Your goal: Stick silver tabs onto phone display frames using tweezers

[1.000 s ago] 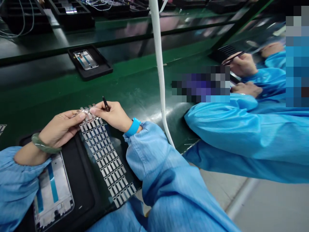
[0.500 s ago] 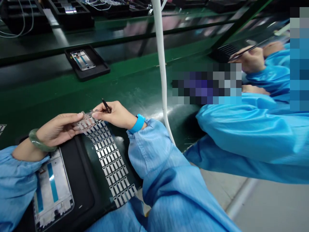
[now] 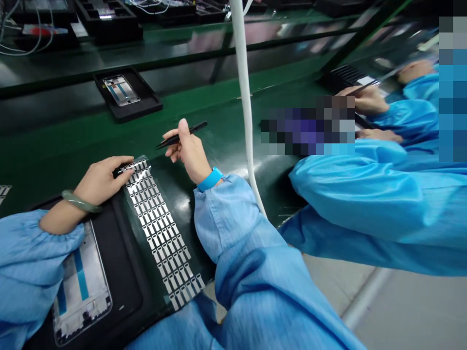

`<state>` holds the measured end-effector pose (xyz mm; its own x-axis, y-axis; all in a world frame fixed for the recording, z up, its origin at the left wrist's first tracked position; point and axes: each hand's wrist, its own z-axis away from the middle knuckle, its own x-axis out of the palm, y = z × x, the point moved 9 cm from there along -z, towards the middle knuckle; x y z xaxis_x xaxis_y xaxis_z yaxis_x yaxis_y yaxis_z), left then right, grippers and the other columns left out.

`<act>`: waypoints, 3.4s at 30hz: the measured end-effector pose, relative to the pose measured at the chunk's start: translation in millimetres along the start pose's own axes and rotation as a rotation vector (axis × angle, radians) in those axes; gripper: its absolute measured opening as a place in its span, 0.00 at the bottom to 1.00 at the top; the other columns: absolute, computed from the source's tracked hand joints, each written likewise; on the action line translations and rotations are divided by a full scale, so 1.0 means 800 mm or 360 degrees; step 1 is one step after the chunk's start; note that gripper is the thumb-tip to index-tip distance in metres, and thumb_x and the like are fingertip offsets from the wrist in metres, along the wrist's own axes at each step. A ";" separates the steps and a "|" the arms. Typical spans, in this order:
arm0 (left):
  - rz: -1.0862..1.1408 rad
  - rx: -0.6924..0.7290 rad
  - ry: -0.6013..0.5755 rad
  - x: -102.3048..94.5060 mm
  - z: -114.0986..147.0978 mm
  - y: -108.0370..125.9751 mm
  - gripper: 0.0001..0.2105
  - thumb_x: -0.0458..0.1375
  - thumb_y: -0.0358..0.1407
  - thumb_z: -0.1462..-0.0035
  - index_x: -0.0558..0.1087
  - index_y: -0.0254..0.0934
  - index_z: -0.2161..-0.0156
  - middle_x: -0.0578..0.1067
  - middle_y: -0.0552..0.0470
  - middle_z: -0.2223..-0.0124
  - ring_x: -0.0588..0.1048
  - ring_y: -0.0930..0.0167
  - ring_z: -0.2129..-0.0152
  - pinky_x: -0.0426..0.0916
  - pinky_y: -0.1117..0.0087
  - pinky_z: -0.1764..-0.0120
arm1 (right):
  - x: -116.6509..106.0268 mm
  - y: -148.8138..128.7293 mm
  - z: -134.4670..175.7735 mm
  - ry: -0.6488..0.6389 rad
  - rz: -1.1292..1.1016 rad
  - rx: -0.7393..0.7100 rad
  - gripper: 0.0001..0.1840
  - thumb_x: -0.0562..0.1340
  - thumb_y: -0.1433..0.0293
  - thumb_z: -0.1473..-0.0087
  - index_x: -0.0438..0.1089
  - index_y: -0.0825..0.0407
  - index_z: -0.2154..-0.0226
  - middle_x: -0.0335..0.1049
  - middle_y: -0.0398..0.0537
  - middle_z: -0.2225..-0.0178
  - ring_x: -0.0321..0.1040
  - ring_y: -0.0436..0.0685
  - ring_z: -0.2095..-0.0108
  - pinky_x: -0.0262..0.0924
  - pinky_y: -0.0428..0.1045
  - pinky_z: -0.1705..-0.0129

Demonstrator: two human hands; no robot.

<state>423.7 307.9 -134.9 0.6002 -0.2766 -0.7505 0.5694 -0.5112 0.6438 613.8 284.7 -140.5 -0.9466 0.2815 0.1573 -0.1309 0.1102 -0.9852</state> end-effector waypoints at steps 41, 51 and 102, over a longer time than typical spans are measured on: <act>-0.0489 0.0095 -0.0144 0.018 -0.002 0.014 0.23 0.58 0.41 0.46 0.68 0.37 0.45 0.70 0.42 0.50 0.67 0.56 0.52 0.62 0.52 0.49 | 0.046 0.042 0.006 -0.0067 -0.0294 0.0521 0.06 0.64 0.72 0.47 0.66 0.55 0.72 0.71 0.39 0.79 0.67 0.41 0.82 0.66 0.36 0.78; 0.0444 -0.0322 0.0161 -0.065 0.063 0.015 0.12 0.56 0.45 0.48 0.73 0.38 0.71 0.74 0.54 0.69 0.70 0.70 0.71 0.64 0.69 0.64 | 0.120 -0.018 0.056 -0.0351 -0.0283 0.0151 0.16 0.68 0.61 0.55 0.66 0.53 0.69 0.72 0.39 0.75 0.70 0.44 0.79 0.68 0.39 0.76; -0.0318 0.0163 -0.0048 -0.076 0.209 -0.031 0.11 0.55 0.38 0.40 0.68 0.37 0.54 0.71 0.46 0.49 0.62 0.61 0.42 0.60 0.53 0.43 | 0.224 0.041 0.113 -0.0921 0.0338 0.0252 0.13 0.67 0.61 0.53 0.68 0.54 0.70 0.70 0.38 0.79 0.74 0.49 0.77 0.69 0.42 0.75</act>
<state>278.8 201.3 -130.2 0.4632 -0.1848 -0.8668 0.6145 -0.6378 0.4643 412.8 252.6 -150.9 -0.9570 -0.2837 -0.0607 0.0769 -0.0462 -0.9960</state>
